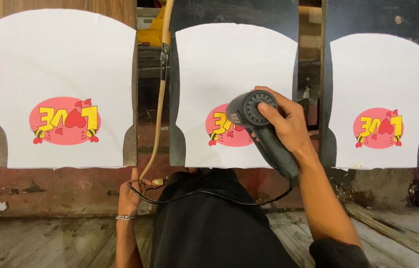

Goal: Using a handheld heat gun to dry freshly printed ink on a series of shirts at a screen printing station.

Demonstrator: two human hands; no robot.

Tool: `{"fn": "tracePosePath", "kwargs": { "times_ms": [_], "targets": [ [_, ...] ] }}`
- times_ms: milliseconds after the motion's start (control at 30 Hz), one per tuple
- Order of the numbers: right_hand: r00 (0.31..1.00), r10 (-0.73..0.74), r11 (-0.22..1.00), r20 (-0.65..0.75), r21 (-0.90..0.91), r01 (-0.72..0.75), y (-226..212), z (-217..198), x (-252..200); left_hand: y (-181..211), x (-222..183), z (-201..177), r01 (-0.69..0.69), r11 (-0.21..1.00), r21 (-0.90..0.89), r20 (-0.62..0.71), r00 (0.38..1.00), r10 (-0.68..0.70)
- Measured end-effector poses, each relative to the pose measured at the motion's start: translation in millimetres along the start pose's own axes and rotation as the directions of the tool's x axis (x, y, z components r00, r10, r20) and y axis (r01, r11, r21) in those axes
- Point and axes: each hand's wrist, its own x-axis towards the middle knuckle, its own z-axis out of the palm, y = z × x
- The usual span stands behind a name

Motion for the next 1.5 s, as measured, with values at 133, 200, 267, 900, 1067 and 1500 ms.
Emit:
{"fn": "tracePosePath", "kwargs": {
  "times_ms": [133, 200, 267, 900, 1067, 1500],
  "targets": [
    [0.984, 0.11, 0.994, 0.143, -0.017, -0.109, -18.8, 11.3, -14.0, -10.9, -10.3, -4.9, -0.014, 1.0, -0.022, -0.077, 0.997, 0.012],
    [0.98, 0.112, 0.992, 0.165, 0.039, -0.12, -18.7, 25.1, -13.7, -28.2, -8.3, -2.9, -0.054, 0.996, -0.065, -0.068, 0.996, 0.05],
    [0.976, 0.112, 0.988, 0.189, 0.08, -0.129, -17.2, 38.8, -13.5, -15.4, -22.7, -3.3, -0.053, 0.995, -0.082, -0.084, 0.995, 0.046],
    [0.854, 0.242, 0.903, -0.461, 0.429, -0.024, 105.5, 4.6, 36.9, 10.0, -68.5, -101.7, -0.174, 0.97, -0.168, -0.404, 0.91, 0.093],
    [0.883, 0.423, 0.55, -0.201, 0.832, -0.074, 55.9, 71.6, 24.6, 25.7, -72.9, -163.7, -0.05, 0.976, -0.21, -0.552, 0.83, -0.076],
    [0.957, -0.077, 0.611, 0.28, 0.772, -0.177, 13.2, 382.7, 45.0, -27.8, 92.2, -453.5, -0.042, 0.991, -0.125, -0.556, 0.831, -0.035]
  ]
}}
